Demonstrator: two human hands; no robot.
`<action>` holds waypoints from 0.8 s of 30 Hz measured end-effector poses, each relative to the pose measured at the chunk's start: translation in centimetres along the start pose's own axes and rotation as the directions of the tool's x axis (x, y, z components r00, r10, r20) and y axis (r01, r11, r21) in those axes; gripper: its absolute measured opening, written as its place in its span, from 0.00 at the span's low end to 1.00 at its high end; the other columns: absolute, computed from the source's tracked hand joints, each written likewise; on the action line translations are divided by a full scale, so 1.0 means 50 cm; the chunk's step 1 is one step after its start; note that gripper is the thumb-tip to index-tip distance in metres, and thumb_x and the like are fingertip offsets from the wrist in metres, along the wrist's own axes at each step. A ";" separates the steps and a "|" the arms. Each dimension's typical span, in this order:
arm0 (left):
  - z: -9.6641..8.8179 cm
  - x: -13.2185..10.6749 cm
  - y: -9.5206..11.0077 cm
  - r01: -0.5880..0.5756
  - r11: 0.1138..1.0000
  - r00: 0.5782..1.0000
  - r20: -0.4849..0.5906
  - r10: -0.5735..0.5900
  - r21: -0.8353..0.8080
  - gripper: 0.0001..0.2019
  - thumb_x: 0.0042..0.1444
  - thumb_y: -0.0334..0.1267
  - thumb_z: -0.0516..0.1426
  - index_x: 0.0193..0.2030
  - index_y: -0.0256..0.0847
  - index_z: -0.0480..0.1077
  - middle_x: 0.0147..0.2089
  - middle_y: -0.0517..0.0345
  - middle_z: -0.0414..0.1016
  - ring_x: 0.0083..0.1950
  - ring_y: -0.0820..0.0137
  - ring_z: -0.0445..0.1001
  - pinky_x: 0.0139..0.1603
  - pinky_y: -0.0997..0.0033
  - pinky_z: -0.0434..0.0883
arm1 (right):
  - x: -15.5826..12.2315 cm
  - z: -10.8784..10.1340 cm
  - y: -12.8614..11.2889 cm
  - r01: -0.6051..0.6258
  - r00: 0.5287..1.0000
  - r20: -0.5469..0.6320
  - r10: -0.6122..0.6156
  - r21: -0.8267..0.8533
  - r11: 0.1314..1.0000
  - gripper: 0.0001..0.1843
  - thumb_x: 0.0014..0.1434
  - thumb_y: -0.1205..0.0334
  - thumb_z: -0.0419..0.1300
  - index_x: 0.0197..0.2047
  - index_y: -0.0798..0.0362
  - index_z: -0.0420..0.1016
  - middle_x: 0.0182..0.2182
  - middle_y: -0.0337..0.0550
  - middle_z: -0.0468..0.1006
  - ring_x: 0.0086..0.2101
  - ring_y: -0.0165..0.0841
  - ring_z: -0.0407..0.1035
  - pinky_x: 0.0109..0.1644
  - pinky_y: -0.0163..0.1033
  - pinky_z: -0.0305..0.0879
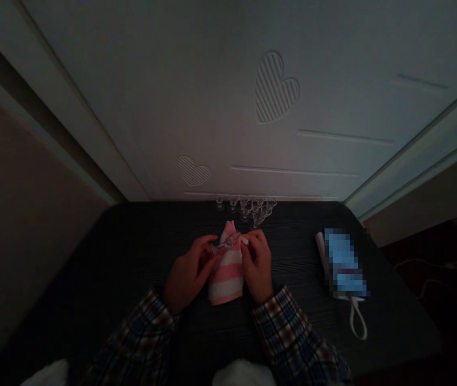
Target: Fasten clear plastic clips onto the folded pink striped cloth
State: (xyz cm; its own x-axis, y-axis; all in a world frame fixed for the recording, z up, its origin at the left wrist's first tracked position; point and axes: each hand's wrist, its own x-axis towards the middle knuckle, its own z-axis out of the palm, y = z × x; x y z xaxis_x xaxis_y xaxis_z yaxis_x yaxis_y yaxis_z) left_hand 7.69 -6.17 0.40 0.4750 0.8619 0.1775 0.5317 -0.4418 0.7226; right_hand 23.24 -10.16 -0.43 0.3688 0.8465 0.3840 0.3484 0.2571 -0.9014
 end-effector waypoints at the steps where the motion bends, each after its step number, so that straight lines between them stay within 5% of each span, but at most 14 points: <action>1: 0.004 -0.001 0.000 0.007 1.000 1.000 -0.011 -0.007 -0.019 0.18 0.57 0.42 0.50 0.53 0.42 0.55 0.33 0.61 0.70 0.30 0.72 0.71 0.32 0.73 0.68 | 0.001 0.000 0.001 0.001 1.000 -0.011 -0.001 -0.003 1.000 0.09 0.59 0.67 0.49 0.34 0.52 0.70 0.33 0.40 0.64 0.35 0.30 0.63 0.39 0.35 0.61; 13: 0.014 0.006 -0.001 0.053 0.998 0.991 -0.121 -0.058 -0.044 0.16 0.56 0.41 0.50 0.51 0.43 0.61 0.37 0.58 0.71 0.36 0.69 0.72 0.38 0.70 0.69 | 0.002 0.003 -0.006 -0.016 1.000 -0.011 0.016 0.011 1.000 0.08 0.59 0.65 0.50 0.35 0.51 0.70 0.33 0.40 0.65 0.35 0.30 0.63 0.38 0.35 0.61; 19: -0.001 0.012 -0.003 0.039 0.996 0.993 -0.112 -0.048 -0.076 0.15 0.60 0.38 0.43 0.47 0.41 0.66 0.31 0.58 0.67 0.27 0.73 0.66 0.30 0.73 0.67 | -0.001 0.007 -0.007 -0.012 1.000 0.024 0.012 0.012 1.000 0.07 0.58 0.66 0.52 0.34 0.50 0.71 0.33 0.40 0.65 0.35 0.30 0.64 0.37 0.35 0.61; 24: 0.001 0.014 -0.002 0.073 0.966 0.990 -0.102 -0.101 -0.247 0.16 0.57 0.41 0.49 0.51 0.41 0.60 0.38 0.58 0.66 0.27 0.76 0.67 0.27 0.76 0.67 | 0.000 0.007 0.000 -0.028 1.000 0.002 0.028 0.017 0.999 0.06 0.57 0.66 0.52 0.34 0.51 0.71 0.33 0.40 0.65 0.35 0.30 0.63 0.36 0.35 0.61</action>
State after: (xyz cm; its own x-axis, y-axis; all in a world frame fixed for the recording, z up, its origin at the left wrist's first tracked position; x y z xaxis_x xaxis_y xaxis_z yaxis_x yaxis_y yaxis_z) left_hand 8.00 -5.56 0.42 0.3449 0.9230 0.1706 0.3753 -0.3022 0.8763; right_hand 22.94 -10.00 -0.48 0.3765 0.8543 0.3582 0.3231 0.2413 -0.9151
